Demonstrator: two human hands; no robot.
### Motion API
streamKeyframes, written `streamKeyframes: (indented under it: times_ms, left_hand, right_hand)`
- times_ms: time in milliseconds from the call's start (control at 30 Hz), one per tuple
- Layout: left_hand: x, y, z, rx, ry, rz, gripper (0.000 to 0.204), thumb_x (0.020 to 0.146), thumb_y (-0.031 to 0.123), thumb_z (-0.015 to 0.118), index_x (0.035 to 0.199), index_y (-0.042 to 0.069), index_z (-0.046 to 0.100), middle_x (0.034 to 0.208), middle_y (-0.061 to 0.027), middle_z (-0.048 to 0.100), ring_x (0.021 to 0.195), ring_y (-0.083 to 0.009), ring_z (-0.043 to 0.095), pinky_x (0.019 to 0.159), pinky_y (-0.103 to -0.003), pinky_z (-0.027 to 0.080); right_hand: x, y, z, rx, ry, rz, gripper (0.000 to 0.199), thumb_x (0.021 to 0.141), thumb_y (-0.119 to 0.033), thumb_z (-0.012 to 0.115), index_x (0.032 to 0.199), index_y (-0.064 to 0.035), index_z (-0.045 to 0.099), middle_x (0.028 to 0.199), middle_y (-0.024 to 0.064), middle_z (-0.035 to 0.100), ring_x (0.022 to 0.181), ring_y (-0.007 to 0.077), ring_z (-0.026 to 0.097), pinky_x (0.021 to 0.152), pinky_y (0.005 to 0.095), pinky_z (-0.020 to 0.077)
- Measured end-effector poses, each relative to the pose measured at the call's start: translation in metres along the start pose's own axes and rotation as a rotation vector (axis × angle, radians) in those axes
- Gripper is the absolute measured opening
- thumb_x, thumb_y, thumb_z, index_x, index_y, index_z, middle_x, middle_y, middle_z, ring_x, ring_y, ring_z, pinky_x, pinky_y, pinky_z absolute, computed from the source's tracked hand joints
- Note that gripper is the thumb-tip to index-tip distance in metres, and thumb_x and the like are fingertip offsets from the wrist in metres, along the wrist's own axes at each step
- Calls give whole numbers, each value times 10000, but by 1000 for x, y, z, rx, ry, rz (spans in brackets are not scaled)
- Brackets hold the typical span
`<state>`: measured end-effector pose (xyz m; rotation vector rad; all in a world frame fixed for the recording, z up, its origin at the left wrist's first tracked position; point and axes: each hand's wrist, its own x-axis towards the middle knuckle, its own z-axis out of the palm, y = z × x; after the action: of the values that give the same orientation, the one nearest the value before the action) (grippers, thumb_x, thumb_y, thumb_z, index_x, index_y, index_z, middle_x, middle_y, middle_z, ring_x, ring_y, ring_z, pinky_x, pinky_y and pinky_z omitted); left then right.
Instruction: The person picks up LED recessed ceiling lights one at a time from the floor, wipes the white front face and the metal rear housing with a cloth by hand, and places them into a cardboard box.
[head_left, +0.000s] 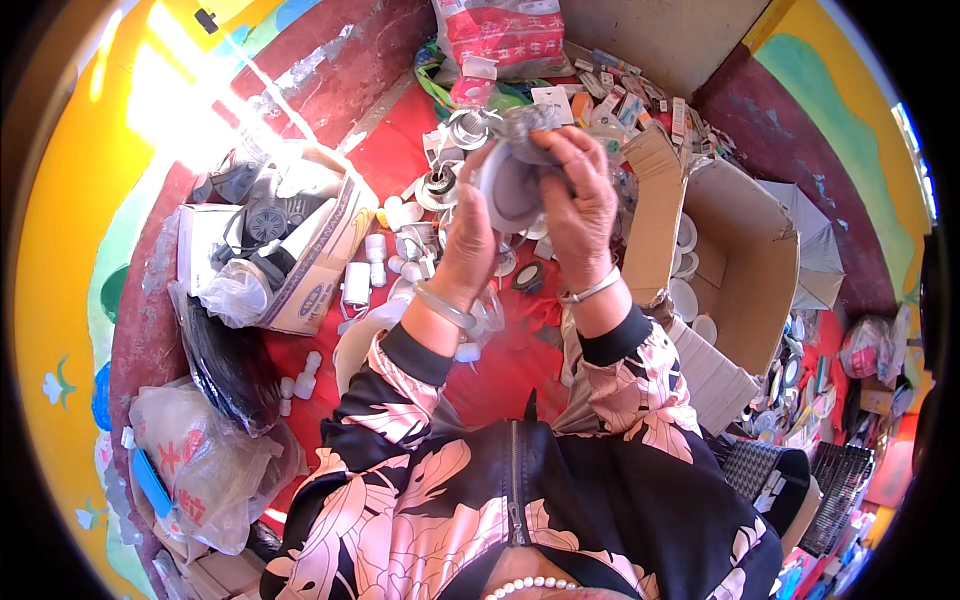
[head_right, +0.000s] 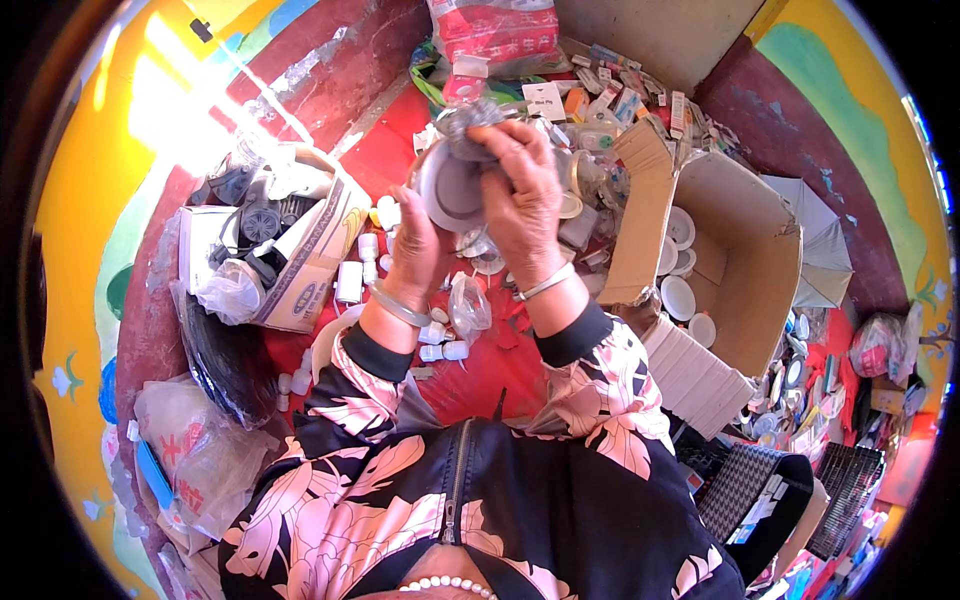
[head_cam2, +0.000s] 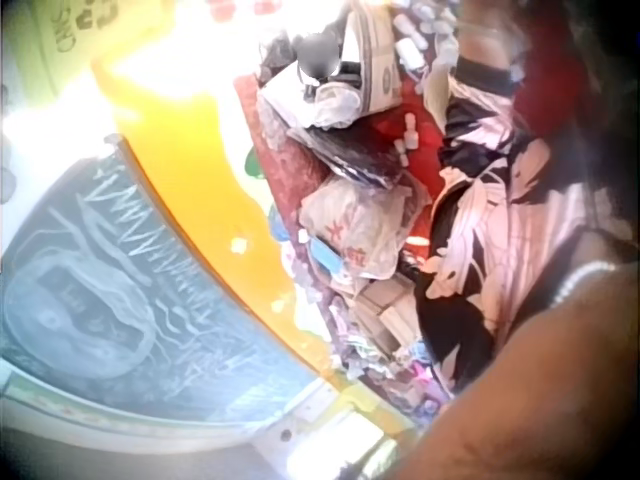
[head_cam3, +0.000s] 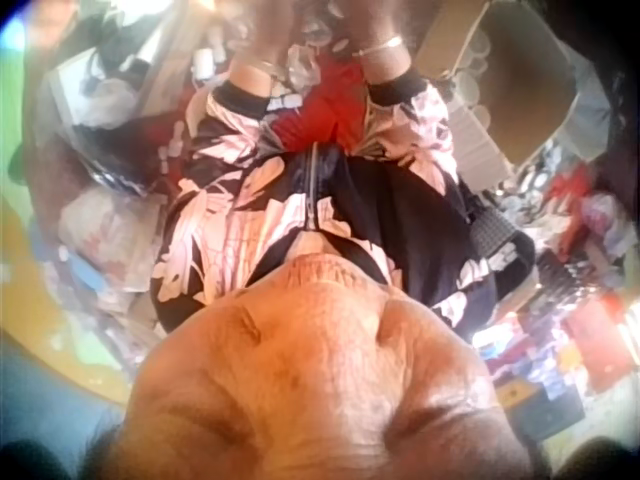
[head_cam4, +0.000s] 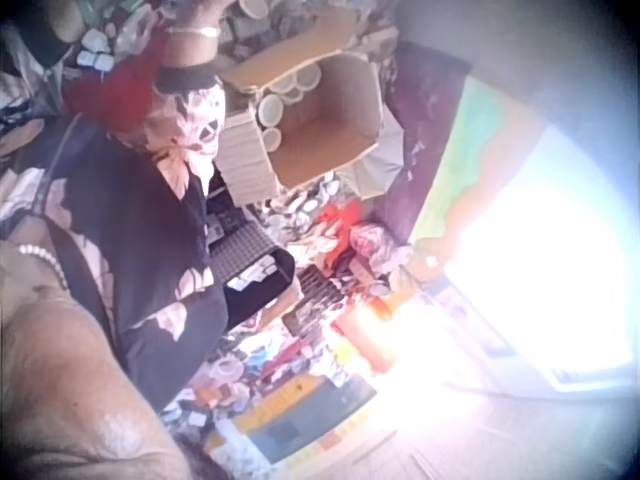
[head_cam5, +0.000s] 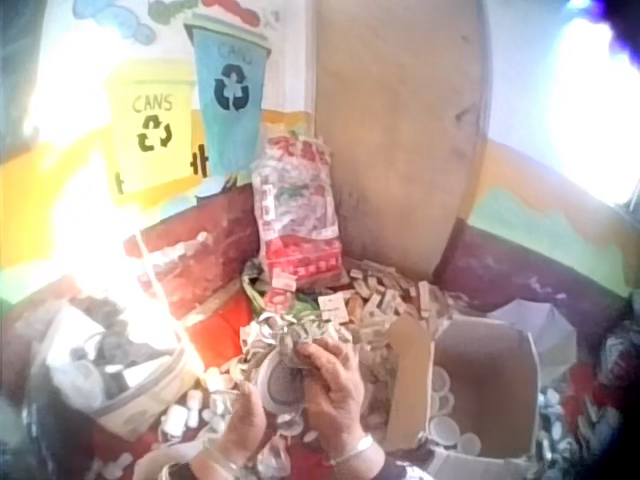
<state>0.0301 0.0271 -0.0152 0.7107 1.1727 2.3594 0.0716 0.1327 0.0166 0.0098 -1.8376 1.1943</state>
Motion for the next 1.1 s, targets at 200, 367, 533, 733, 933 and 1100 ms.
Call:
streamKeyframes:
  times_ms: [200, 367, 533, 733, 933, 1100]
  left_hand:
    - [2, 14, -18, -197, 194, -139, 836, 825, 738, 261, 1230, 42, 486, 1162, -91, 553, 1057, -209, 538, 937, -350, 419]
    - [8, 31, -26, -193, 224, -1, 806, 845, 712, 261, 1321, 68, 354, 1237, -114, 505, 1117, -249, 519, 947, -405, 431]
    - [10, 43, -22, -301, 239, -5, 782, 848, 693, 316, 1297, 57, 390, 1247, -125, 500, 1141, -264, 507, 964, -433, 418]
    - [7, 26, -22, -218, 174, -143, 557, 941, 469, 396, 1290, 36, 400, 1240, -125, 504, 1119, -265, 525, 940, -433, 445]
    - [9, 38, -30, -326, 243, -96, 623, 939, 505, 350, 1317, 10, 364, 1238, -162, 511, 1098, -300, 544, 916, -453, 475]
    - [10, 43, -53, -883, -82, -170, 656, 902, 539, 391, 1299, 16, 404, 1207, -290, 501, 1042, -419, 559, 910, -470, 474]
  right_hand:
    - [-18, -6, 19, 95, -372, -2, 390, 610, 123, 507, 918, -77, 638, 876, 99, 520, 852, 258, 532, 757, 330, 439]
    - [-1, 4, -12, 41, -651, 168, 346, 571, 136, 482, 771, -68, 676, 786, 71, 533, 772, 241, 575, 678, 314, 462]
    - [10, 32, -38, 44, -37, 502, 309, 671, 135, 480, 880, -18, 650, 887, 79, 595, 774, 178, 618, 666, 292, 497]
    - [9, -11, -12, -228, -54, -312, 356, 694, 76, 585, 1002, -84, 665, 1070, 81, 608, 1012, 250, 561, 876, 337, 453]
    - [6, 31, -13, -529, -86, -274, 306, 682, 5, 574, 956, -87, 677, 1038, 125, 622, 963, 293, 570, 863, 362, 458]
    - [26, 55, -72, 384, 171, 606, 245, 859, -8, 516, 1086, 4, 608, 992, 86, 650, 850, 170, 639, 752, 290, 530]
